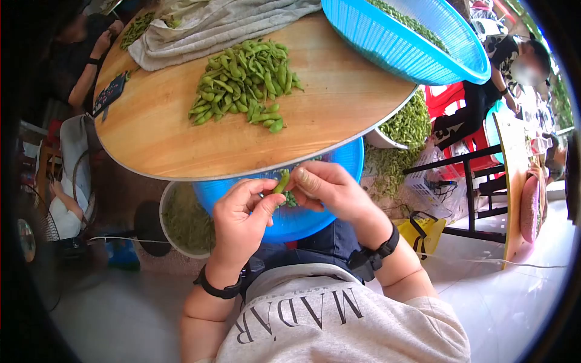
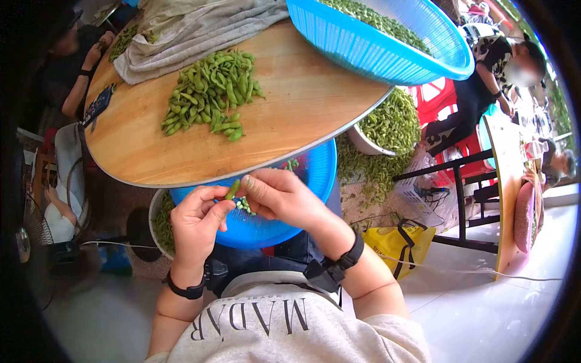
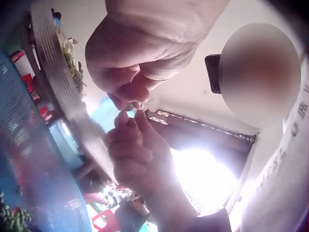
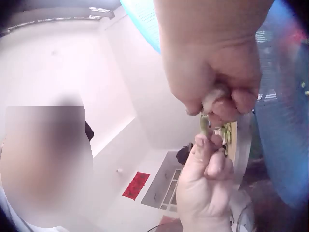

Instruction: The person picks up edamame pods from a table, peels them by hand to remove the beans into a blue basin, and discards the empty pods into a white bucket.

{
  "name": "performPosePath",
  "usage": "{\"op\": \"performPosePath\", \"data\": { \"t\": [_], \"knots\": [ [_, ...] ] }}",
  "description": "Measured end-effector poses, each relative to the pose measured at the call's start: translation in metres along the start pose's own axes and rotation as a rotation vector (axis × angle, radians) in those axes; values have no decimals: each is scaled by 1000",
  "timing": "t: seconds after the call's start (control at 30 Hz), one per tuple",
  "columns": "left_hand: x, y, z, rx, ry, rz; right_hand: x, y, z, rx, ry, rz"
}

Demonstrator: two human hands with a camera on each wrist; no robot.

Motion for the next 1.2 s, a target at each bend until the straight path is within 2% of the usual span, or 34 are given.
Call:
{"op": "performPosePath", "data": {
  "t": [0.07, 0.27, 0.37, 0.47, 0.5, 0.57, 0.7, 0.8, 0.97, 1.07, 1.17, 1.2],
  "knots": [
    [-6, -3, -2, -3, 11, -4, -2, -9, 5, 60, -23, -5],
    [-13, -5, 15, 390, -344, 21, -8, -18, 4, 33, 37, -5],
    [-16, -4, 16, 419, -367, 31, -10, -19, 3, -39, 59, -6],
    [-19, -4, 10, 341, -305, 39, -10, -18, 5, -115, 84, 17],
    [-20, -6, 12, 371, -356, 50, -10, -19, 6, -137, 94, 30],
    [-20, -9, 15, 431, -456, 71, -10, -20, 7, -54, 73, 37],
    [-21, -8, 19, 452, -442, 57, -14, -22, 2, 132, 26, 7],
    [-22, -11, 18, 459, -475, 63, -14, -20, 3, -4, 52, 12],
    [-22, -13, 14, 470, -511, 85, -10, -19, 10, -58, 71, 77],
    [-24, -12, -4, 415, -414, 123, -9, -21, 14, -74, 99, 132],
    [-27, -13, -19, -18, -2, 131, -9, -23, 18, -144, 160, 210],
    [-27, -15, -21, -101, 31, 137, -9, -23, 20, -175, 182, 238]
  ]
}}
Point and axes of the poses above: each hand's wrist, its own x-axis towards the middle knuckle, its own y-axis out of the back of the hand, z = x × y, the point moved 3 cm from there along x, towards the middle knuckle, and after that the axes turned 5 degrees about -y, right-handed, at the moved point
